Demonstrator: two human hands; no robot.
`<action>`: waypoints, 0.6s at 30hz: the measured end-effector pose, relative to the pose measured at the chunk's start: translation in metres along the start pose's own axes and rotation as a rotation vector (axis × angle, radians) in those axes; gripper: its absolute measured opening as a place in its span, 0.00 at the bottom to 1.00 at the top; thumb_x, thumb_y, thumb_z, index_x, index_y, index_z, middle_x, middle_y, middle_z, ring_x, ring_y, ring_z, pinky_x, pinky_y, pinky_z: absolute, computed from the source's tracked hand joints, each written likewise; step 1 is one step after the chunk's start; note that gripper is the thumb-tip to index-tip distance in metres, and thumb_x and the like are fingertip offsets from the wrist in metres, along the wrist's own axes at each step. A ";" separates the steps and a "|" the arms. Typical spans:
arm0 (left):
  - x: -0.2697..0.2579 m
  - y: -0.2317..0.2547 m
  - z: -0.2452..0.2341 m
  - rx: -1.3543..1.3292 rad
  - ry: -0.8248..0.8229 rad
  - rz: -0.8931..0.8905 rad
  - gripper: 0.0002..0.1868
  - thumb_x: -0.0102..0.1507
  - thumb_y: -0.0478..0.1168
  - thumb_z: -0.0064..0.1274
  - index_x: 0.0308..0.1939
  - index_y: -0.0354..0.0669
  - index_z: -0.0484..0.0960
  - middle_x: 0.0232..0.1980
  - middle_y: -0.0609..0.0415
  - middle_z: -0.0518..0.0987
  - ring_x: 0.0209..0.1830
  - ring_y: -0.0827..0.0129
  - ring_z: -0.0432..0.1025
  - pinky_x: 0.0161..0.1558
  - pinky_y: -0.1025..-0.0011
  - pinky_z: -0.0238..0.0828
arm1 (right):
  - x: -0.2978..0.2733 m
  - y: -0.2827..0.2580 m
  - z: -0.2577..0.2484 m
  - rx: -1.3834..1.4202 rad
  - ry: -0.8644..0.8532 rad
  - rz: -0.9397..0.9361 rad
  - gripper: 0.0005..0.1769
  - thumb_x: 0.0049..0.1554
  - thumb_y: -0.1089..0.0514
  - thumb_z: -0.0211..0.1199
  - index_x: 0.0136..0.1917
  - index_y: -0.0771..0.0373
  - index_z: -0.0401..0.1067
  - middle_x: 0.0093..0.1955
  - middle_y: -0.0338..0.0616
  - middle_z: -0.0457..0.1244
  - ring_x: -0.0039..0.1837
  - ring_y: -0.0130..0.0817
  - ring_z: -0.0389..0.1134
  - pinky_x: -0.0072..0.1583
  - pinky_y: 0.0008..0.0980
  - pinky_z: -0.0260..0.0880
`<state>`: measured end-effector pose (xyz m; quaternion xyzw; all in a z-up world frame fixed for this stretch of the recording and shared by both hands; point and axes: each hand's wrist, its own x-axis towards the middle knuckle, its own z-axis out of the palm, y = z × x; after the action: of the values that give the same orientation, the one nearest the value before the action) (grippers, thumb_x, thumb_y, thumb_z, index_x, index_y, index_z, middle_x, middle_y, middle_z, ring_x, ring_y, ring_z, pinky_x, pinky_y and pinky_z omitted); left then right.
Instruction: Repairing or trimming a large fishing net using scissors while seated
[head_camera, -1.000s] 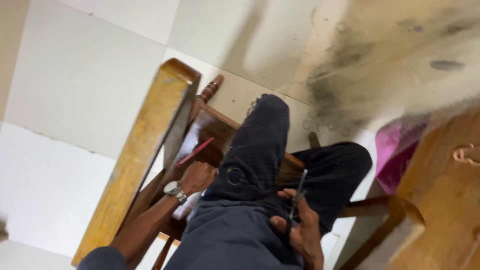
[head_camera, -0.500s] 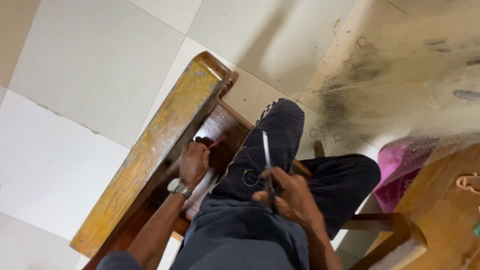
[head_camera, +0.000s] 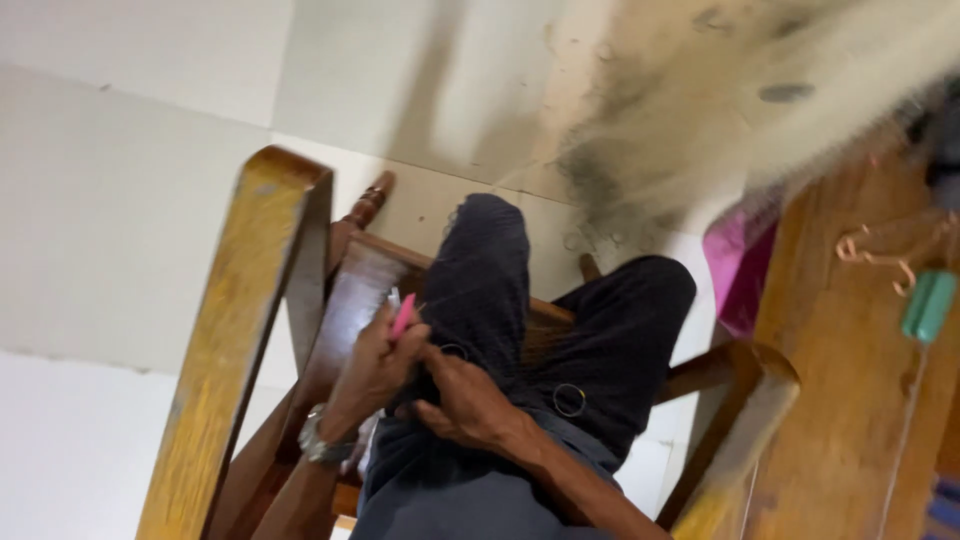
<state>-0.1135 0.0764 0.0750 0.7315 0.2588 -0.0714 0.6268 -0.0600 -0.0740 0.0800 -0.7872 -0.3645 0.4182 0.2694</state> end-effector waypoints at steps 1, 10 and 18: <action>0.000 -0.002 -0.007 0.006 -0.049 0.051 0.07 0.61 0.44 0.43 0.31 0.48 0.68 0.25 0.60 0.66 0.23 0.76 0.60 0.28 0.74 0.60 | -0.005 -0.010 -0.012 0.177 -0.047 -0.095 0.35 0.46 0.56 0.59 0.64 0.62 0.49 0.52 0.56 0.61 0.52 0.54 0.63 0.51 0.44 0.60; 0.053 -0.141 -0.027 0.709 0.140 -0.113 0.18 0.58 0.53 0.48 0.37 0.40 0.68 0.34 0.37 0.76 0.33 0.36 0.69 0.34 0.49 0.60 | -0.058 0.022 -0.023 0.209 0.370 -0.274 0.23 0.54 0.59 0.61 0.61 0.61 0.60 0.49 0.46 0.65 0.50 0.41 0.68 0.50 0.37 0.68; 0.041 -0.163 0.002 0.793 0.420 0.192 0.17 0.50 0.40 0.62 0.34 0.35 0.73 0.31 0.42 0.70 0.32 0.49 0.65 0.36 0.56 0.61 | -0.073 0.065 -0.004 0.136 0.516 -0.100 0.17 0.55 0.56 0.57 0.56 0.65 0.65 0.52 0.50 0.64 0.52 0.44 0.67 0.51 0.37 0.67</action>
<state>-0.1546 0.0997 -0.0861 0.9342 0.2640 0.0432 0.2360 -0.0617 -0.1714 0.0684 -0.8287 -0.2933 0.2135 0.4261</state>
